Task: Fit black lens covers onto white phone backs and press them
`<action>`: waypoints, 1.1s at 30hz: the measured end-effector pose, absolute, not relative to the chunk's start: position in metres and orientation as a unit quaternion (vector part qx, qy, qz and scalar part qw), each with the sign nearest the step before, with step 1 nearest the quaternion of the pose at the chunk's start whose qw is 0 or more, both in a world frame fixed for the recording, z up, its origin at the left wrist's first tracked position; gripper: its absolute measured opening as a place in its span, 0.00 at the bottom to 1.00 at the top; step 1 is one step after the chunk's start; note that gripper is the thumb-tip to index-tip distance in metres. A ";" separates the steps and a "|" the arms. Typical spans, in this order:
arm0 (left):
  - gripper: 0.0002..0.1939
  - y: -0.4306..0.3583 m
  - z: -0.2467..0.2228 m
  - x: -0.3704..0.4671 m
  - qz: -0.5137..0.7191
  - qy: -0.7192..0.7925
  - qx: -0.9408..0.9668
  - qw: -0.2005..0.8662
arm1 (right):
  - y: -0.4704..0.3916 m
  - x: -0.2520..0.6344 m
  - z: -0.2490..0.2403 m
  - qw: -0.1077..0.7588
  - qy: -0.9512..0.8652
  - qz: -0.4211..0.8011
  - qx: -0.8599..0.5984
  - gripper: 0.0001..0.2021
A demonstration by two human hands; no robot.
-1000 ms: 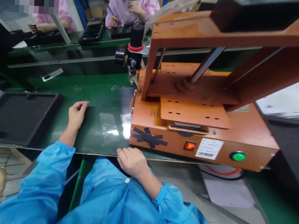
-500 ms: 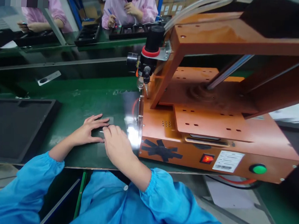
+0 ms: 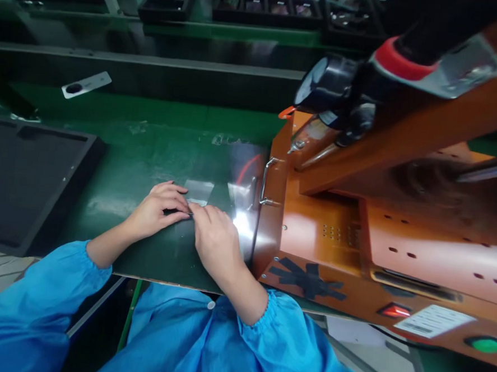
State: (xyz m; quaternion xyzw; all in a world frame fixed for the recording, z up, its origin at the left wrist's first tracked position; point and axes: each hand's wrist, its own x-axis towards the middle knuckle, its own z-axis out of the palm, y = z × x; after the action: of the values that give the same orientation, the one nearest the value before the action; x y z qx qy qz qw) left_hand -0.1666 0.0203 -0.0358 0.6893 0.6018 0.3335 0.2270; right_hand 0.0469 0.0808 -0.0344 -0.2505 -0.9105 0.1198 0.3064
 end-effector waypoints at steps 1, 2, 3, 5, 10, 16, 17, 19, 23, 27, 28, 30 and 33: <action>0.02 0.020 -0.036 -0.167 0.331 0.598 0.691 0.235 | 0.082 0.047 -0.036 0.308 -0.909 0.126 -0.251 0.12; 0.03 0.019 -0.035 -0.167 0.329 0.594 0.692 0.243 | 0.083 0.047 -0.037 0.312 -0.906 0.133 -0.254 0.12; 0.06 0.019 -0.034 -0.167 0.329 0.593 0.691 0.249 | 0.083 0.048 -0.038 0.316 -0.902 0.139 -0.258 0.11; 0.12 0.018 -0.033 -0.166 0.335 0.601 0.681 0.252 | 0.083 0.051 -0.038 0.322 -0.899 0.135 -0.263 0.11; 0.07 0.020 -0.034 -0.164 0.344 0.599 0.679 0.248 | 0.081 0.053 -0.028 0.297 -0.911 0.104 -0.266 0.08; 0.05 0.021 -0.036 -0.165 0.349 0.587 0.690 0.239 | 0.080 0.050 -0.017 0.281 -0.918 0.080 -0.268 0.04; 0.04 0.021 -0.035 -0.166 0.346 0.589 0.689 0.244 | 0.080 0.051 -0.017 0.279 -0.920 0.073 -0.265 0.03; 0.03 0.021 -0.034 -0.166 0.334 0.594 0.687 0.252 | 0.079 0.051 -0.016 0.275 -0.924 0.057 -0.260 0.03; 0.02 0.019 -0.034 -0.166 0.301 0.604 0.694 0.251 | 0.077 0.051 -0.015 0.263 -0.933 0.016 -0.244 0.08; 0.10 0.013 -0.031 -0.168 0.276 0.589 0.721 0.238 | 0.073 0.055 -0.011 0.280 -0.932 -0.003 -0.232 0.09; 0.16 0.011 -0.029 -0.169 0.266 0.582 0.731 0.238 | 0.071 0.060 -0.008 0.291 -0.927 -0.001 -0.235 0.09; 0.23 0.007 -0.022 -0.170 0.242 0.570 0.747 0.242 | 0.062 0.074 -0.003 0.323 -0.916 0.018 -0.235 0.07; 0.25 0.000 -0.013 -0.164 0.220 0.568 0.752 0.250 | 0.040 0.104 0.003 0.380 -0.900 0.070 -0.202 0.04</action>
State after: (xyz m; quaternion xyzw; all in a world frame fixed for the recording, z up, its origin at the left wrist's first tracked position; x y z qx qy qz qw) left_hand -0.1639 0.0004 -0.0126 0.7521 0.5685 0.2202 0.2504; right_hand 0.1039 0.0403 0.0025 -0.2020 -0.8998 0.0695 0.3805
